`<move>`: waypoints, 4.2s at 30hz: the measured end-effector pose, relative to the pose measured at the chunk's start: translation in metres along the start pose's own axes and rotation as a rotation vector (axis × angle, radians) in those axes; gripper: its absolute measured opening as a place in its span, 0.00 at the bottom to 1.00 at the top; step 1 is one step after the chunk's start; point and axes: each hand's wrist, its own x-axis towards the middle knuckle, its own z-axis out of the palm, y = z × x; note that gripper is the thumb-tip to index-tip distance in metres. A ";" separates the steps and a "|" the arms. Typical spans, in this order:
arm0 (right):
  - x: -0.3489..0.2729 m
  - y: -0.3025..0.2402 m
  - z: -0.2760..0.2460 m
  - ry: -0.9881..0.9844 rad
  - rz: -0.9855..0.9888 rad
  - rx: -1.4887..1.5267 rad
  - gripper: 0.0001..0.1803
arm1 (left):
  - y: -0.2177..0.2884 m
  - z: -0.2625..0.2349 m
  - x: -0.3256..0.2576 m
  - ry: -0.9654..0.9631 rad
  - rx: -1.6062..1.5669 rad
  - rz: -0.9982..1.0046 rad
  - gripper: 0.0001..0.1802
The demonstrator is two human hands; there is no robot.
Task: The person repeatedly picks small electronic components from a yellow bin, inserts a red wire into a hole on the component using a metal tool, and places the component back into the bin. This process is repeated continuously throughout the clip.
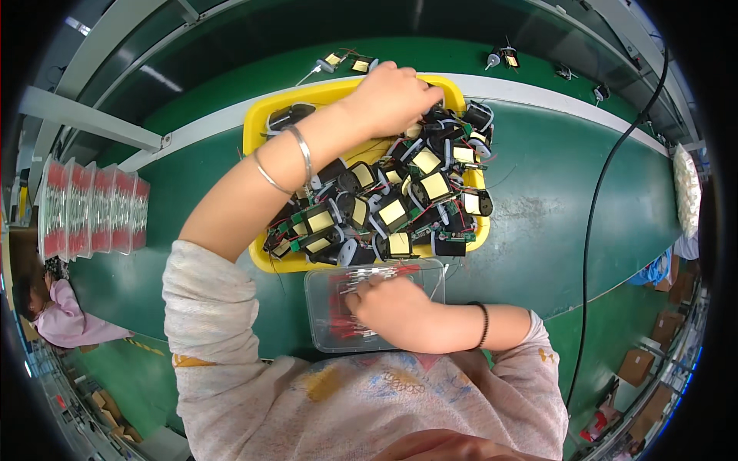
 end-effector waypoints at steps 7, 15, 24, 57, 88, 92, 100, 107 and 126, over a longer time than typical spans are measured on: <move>0.002 -0.001 0.008 -0.006 -0.108 -0.016 0.08 | -0.006 -0.066 -0.054 0.238 -0.299 -0.115 0.15; -0.001 -0.002 0.006 0.047 -0.110 0.009 0.08 | 0.020 -0.090 -0.107 0.508 -0.544 -0.131 0.17; -0.013 0.015 -0.055 0.103 -0.178 0.582 0.09 | 0.044 -0.098 -0.133 0.554 -0.865 -0.168 0.22; -0.007 0.049 -0.068 0.549 -0.382 1.608 0.08 | 0.070 -0.096 -0.134 0.433 -1.519 -0.426 0.26; -0.028 0.053 -0.090 1.031 -0.342 0.512 0.17 | 0.066 -0.085 -0.135 0.393 -1.544 -0.055 0.24; -0.037 0.049 -0.084 1.368 -0.360 1.009 0.11 | 0.068 -0.079 -0.134 0.421 -1.795 -0.094 0.23; -0.046 0.013 -0.083 1.391 -0.263 0.377 0.10 | 0.080 -0.071 -0.131 0.691 -1.562 -0.096 0.24; -0.051 0.007 -0.087 1.277 -0.168 0.302 0.09 | 0.082 -0.068 -0.130 0.810 -1.411 -0.059 0.21; -0.050 0.008 -0.089 1.300 -0.194 0.246 0.10 | 0.081 -0.071 -0.129 0.827 -1.212 -0.055 0.18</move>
